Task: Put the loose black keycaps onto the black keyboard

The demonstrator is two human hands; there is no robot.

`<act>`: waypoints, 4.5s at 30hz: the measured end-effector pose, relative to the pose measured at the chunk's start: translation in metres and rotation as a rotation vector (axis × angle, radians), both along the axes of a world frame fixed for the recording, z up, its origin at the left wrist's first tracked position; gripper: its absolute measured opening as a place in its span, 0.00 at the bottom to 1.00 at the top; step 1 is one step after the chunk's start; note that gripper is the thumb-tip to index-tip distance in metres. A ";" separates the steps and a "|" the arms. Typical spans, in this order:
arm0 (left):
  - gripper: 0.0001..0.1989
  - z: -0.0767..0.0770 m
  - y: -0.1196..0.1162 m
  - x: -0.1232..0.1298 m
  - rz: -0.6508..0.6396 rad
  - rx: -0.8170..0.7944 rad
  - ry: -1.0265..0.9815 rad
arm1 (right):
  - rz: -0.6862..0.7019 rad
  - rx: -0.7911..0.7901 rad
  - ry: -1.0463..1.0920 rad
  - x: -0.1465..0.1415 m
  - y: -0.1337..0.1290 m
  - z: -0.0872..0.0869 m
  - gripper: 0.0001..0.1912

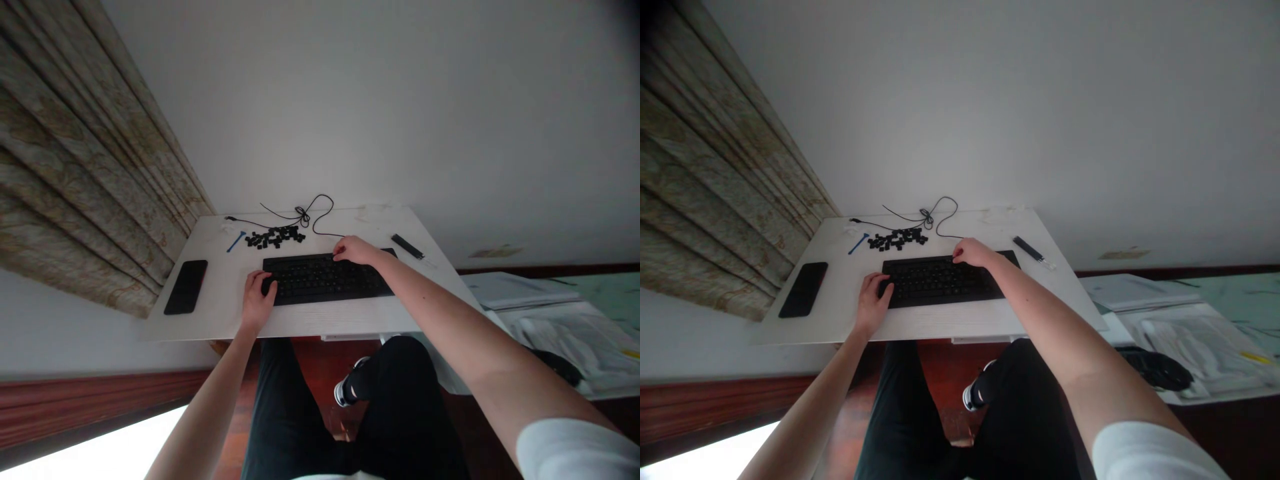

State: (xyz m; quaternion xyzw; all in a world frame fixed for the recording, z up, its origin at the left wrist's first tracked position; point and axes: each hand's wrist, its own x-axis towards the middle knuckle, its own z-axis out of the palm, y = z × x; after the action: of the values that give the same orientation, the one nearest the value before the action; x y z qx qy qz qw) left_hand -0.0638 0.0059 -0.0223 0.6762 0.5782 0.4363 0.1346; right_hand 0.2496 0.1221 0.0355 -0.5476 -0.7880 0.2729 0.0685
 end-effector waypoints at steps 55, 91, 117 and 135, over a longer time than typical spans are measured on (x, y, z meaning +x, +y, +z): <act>0.10 -0.003 0.005 0.003 0.005 -0.016 0.127 | -0.897 0.728 0.290 0.093 -0.114 -0.074 0.24; 0.16 0.044 0.133 0.053 0.034 -0.217 0.107 | -0.819 0.684 0.173 0.088 -0.111 -0.068 0.26; 0.16 0.075 -0.029 0.116 -0.444 -0.577 -1.263 | -0.304 0.236 0.887 -0.042 -0.174 0.012 0.16; 0.07 0.032 -0.024 0.057 -0.127 0.011 -0.166 | -0.515 0.162 0.771 0.028 -0.170 -0.013 0.16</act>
State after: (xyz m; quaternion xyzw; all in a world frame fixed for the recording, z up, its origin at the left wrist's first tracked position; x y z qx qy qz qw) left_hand -0.0069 -0.0177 0.0099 0.6735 0.5188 0.4847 0.2058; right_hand 0.2780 -0.0484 0.0224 -0.5770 -0.5622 0.3681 0.4642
